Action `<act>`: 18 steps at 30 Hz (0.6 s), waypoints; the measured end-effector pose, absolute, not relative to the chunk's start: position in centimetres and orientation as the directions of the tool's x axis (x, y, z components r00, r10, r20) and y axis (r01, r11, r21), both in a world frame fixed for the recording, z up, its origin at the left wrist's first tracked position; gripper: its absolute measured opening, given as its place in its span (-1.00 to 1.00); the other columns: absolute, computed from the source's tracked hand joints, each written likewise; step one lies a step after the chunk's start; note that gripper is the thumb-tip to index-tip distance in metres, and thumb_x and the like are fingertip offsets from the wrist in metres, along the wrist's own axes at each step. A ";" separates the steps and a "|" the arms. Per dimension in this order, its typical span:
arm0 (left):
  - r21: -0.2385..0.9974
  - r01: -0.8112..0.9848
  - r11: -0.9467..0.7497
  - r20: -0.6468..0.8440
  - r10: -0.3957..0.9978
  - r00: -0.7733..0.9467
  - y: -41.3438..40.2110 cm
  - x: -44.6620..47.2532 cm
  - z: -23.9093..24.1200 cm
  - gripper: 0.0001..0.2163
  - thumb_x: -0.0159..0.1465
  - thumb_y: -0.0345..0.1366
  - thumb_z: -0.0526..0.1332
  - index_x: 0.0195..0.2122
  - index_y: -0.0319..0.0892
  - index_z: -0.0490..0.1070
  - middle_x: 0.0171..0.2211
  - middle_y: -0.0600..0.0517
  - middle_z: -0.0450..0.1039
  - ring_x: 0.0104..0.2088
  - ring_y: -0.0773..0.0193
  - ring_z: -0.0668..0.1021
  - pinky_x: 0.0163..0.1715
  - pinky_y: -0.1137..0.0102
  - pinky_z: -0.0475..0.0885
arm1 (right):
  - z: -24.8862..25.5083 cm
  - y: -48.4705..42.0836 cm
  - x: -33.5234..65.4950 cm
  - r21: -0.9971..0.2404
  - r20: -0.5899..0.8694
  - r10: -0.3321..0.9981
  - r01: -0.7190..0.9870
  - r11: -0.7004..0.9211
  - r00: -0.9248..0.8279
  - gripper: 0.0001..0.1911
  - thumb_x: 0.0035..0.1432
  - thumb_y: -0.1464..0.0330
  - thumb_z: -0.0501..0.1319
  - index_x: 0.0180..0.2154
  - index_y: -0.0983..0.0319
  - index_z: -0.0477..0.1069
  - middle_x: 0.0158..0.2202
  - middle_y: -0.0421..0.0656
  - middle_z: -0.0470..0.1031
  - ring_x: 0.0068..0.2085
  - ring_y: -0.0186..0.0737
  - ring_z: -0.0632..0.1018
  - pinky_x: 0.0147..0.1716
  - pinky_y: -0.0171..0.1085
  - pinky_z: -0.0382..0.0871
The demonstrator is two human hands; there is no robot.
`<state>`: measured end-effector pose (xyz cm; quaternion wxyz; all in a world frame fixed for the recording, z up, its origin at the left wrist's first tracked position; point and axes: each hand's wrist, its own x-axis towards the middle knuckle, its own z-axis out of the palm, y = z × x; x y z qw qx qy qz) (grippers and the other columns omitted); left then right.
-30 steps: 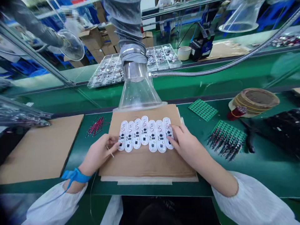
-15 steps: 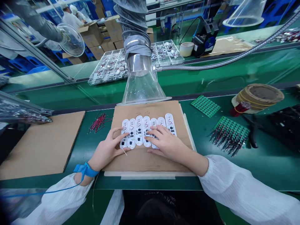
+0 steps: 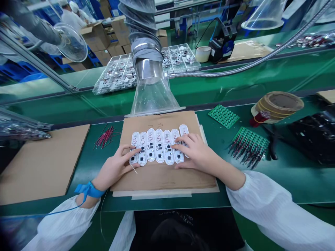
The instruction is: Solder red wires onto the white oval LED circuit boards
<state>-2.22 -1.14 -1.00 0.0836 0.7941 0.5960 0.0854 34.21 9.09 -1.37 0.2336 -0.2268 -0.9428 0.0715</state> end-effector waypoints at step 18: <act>0.244 0.778 -0.579 0.010 0.804 0.595 0.3 4.1 1.8 -0.53 0.63 -0.14 -0.19 -0.11 -0.17 0.49 -0.25 -0.03 0.58 -0.29 0.19 0.63 -0.33 0.37 0.48 | 0.5 5.9 31.7 -0.283 0.471 0.366 0.255 0.924 -0.802 -0.34 0.33 -0.18 0.25 -0.02 0.32 0.52 -0.11 0.03 0.55 -0.10 0.01 0.51 -0.10 -0.08 0.41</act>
